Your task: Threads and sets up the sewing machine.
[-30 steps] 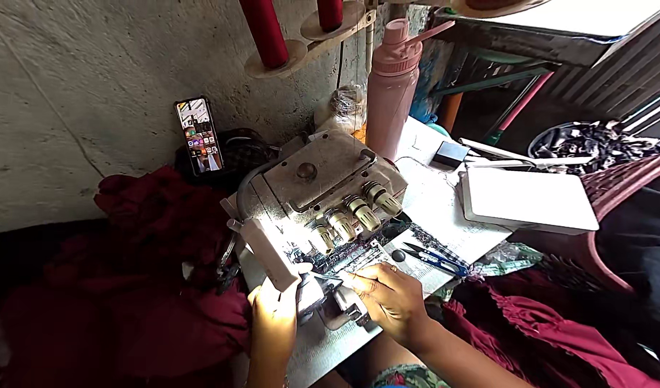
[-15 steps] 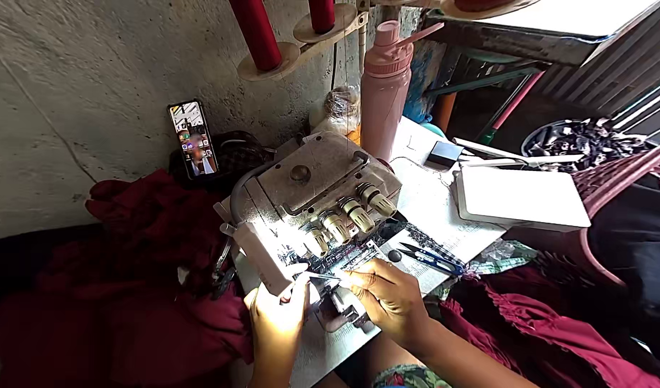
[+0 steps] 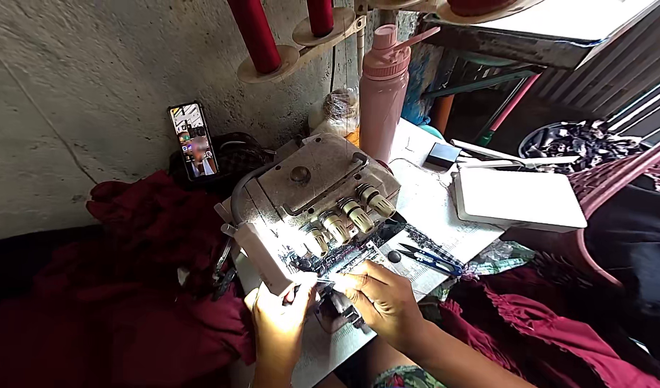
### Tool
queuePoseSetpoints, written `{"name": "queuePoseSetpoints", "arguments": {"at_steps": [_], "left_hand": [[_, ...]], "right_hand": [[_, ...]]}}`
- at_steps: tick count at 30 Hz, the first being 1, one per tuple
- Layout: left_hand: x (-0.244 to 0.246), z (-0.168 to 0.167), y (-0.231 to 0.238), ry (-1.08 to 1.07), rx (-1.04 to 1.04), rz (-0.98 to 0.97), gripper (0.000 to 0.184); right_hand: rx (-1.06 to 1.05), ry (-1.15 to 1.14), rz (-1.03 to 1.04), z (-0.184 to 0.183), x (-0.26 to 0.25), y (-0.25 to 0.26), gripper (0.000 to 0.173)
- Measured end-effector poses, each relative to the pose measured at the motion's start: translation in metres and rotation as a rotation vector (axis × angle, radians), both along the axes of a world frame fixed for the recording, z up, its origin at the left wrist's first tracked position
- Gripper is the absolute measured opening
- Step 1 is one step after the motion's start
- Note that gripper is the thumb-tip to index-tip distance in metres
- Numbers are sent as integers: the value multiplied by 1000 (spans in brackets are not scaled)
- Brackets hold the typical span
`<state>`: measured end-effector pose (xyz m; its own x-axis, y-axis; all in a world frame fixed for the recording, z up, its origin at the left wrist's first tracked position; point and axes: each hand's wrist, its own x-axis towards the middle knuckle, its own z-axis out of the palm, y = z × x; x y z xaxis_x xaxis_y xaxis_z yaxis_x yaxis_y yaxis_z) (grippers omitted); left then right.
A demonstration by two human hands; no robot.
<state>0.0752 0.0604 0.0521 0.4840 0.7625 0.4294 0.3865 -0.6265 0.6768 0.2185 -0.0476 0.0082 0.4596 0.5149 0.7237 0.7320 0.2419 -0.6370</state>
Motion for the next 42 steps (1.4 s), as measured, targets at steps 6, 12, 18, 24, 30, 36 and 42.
{"name": "queuePoseSetpoints", "arguments": {"at_steps": [6, 12, 18, 24, 30, 36, 42], "left_hand": [[0, 1, 2, 1, 16, 40, 20], [1, -2, 2, 7, 26, 48, 18], [-1, 0, 3, -15, 16, 12, 18], [-2, 4, 0, -36, -19, 34, 20], [-2, 8, 3, -75, -48, 7, 17], [0, 8, 2, -79, -55, 10, 16], [-16, 4, 10, 86, 98, 125, 23]], "right_hand": [[-49, 25, -29, -5, 2, -10, 21], [-52, -13, -28, -6, -4, -5, 21], [-26, -19, -26, -5, -3, -2, 17], [-33, -220, -128, -2, 1, -4, 18], [-19, -216, -129, -4, -1, -2, 18], [11, -172, -102, -7, 0, -1, 17], [-1, -110, -65, -11, 7, -9, 17]]}}
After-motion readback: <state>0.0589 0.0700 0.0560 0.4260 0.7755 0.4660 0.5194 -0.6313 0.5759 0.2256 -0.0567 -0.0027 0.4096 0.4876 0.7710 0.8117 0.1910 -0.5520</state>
